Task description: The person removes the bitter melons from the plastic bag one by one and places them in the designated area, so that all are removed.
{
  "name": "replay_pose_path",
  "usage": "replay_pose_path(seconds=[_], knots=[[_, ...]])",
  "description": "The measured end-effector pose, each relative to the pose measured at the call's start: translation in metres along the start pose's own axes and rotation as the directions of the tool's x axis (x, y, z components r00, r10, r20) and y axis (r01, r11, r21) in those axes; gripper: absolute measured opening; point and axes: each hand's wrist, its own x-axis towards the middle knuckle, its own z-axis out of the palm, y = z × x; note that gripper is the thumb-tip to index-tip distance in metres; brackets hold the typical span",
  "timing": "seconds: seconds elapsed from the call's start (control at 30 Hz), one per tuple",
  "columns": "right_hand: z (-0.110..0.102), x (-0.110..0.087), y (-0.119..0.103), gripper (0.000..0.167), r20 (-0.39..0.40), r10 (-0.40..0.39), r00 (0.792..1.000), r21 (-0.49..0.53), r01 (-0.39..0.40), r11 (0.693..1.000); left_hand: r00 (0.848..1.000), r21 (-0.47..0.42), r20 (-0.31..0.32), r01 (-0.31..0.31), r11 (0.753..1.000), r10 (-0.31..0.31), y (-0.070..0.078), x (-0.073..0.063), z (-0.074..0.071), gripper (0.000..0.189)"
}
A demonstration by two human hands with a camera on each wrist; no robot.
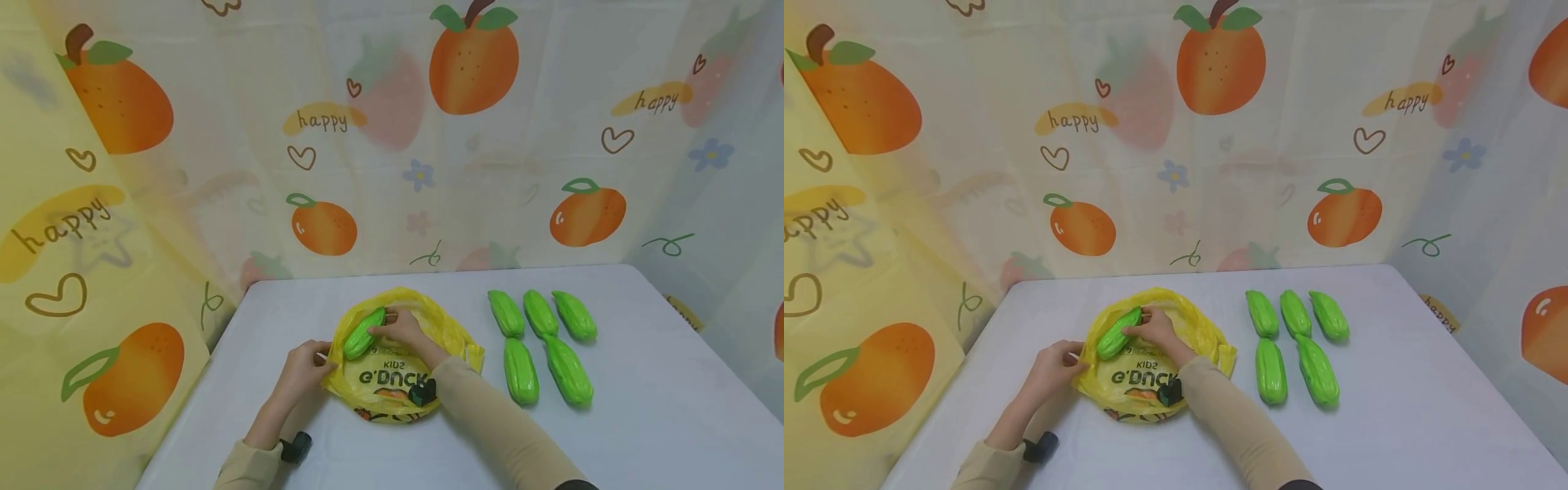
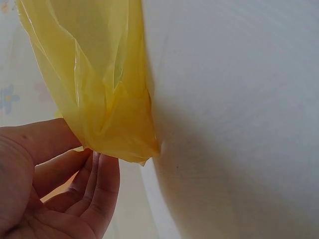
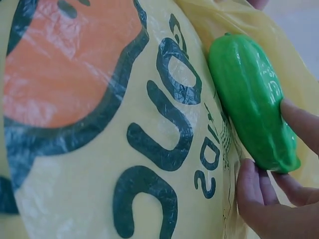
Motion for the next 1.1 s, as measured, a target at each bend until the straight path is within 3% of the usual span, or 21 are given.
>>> replay_pose_path(seconds=[0.3,0.53,1.1], knots=[[0.001,-0.002,-0.001,0.072,0.004,0.021,1.0,0.008,-0.021,1.0,1.0,0.007,-0.002,-0.004,1.0,0.004,0.0,0.0,0.0,0.034],[0.002,-0.001,-0.001,0.073,0.027,0.05,0.998,0.092,-0.052,0.994,1.0,0.011,-0.004,-0.004,1.0,0.005,-0.002,0.0,0.001,0.034],[-0.007,-0.015,-0.015,0.06,-0.016,0.175,0.984,-0.015,-0.175,0.984,1.0,0.005,-0.01,-0.002,1.0,0.002,-0.002,-0.001,0.0,0.034]])
